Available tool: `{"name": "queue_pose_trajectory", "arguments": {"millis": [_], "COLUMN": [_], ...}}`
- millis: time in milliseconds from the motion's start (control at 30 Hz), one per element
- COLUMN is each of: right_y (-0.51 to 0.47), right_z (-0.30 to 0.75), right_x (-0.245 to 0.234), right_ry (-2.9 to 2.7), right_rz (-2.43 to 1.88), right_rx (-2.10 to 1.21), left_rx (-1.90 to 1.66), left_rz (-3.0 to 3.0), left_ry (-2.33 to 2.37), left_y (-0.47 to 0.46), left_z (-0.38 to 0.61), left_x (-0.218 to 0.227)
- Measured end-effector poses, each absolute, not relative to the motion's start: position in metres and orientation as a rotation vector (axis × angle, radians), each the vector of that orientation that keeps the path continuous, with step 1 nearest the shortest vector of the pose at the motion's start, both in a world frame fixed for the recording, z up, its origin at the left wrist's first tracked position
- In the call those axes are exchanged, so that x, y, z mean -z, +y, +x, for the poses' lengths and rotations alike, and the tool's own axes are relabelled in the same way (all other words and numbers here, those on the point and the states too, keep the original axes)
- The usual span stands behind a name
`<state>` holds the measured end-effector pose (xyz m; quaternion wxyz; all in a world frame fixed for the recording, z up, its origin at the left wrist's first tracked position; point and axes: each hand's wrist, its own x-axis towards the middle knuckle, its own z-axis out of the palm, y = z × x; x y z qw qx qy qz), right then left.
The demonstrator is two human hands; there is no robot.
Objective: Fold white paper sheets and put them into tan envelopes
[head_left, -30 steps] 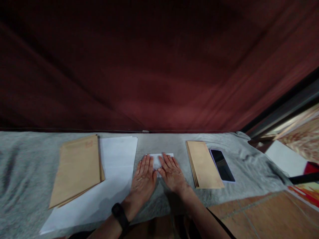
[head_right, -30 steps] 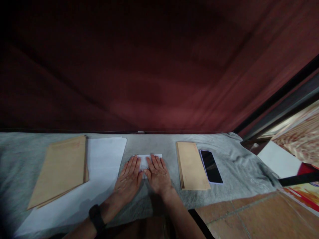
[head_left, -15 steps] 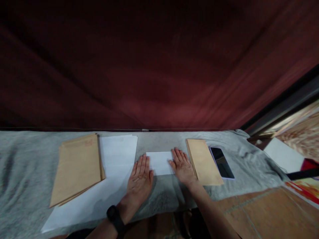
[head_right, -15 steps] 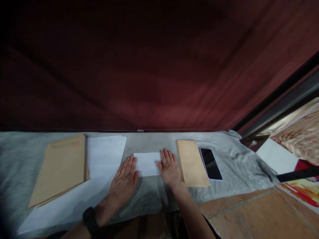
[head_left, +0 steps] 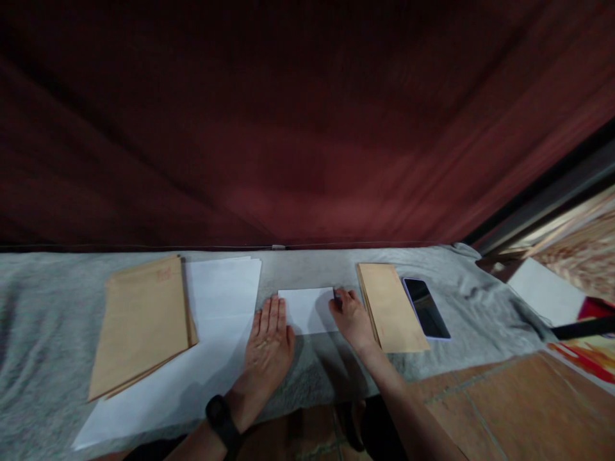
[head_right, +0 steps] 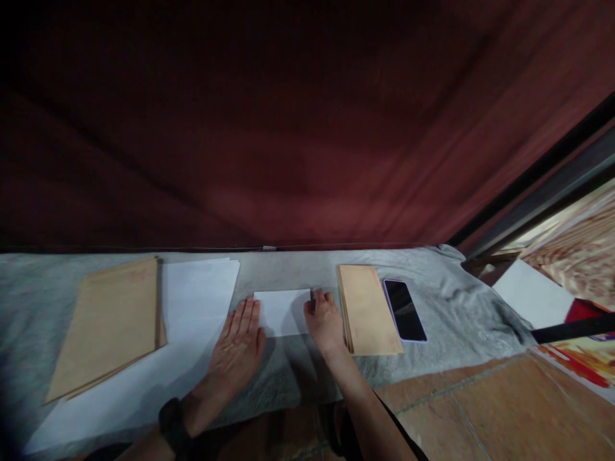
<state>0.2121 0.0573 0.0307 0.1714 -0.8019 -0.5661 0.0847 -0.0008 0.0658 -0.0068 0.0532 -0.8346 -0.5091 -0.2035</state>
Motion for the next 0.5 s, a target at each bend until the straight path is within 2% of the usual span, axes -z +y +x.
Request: {"name": "queue_pose_trajectory", "arguments": {"millis": [500], "right_y": [0.069], "right_z": [0.213], "right_x": [-0.035], "right_ry": [-1.564], "right_rz": [-2.321], "right_rx": [-0.446], "left_rx": [0.521], "left_rz": [-2.578], "left_ry": [-1.592], "left_y": [0.065], "left_z": [0.005], "left_x": [-0.005]}}
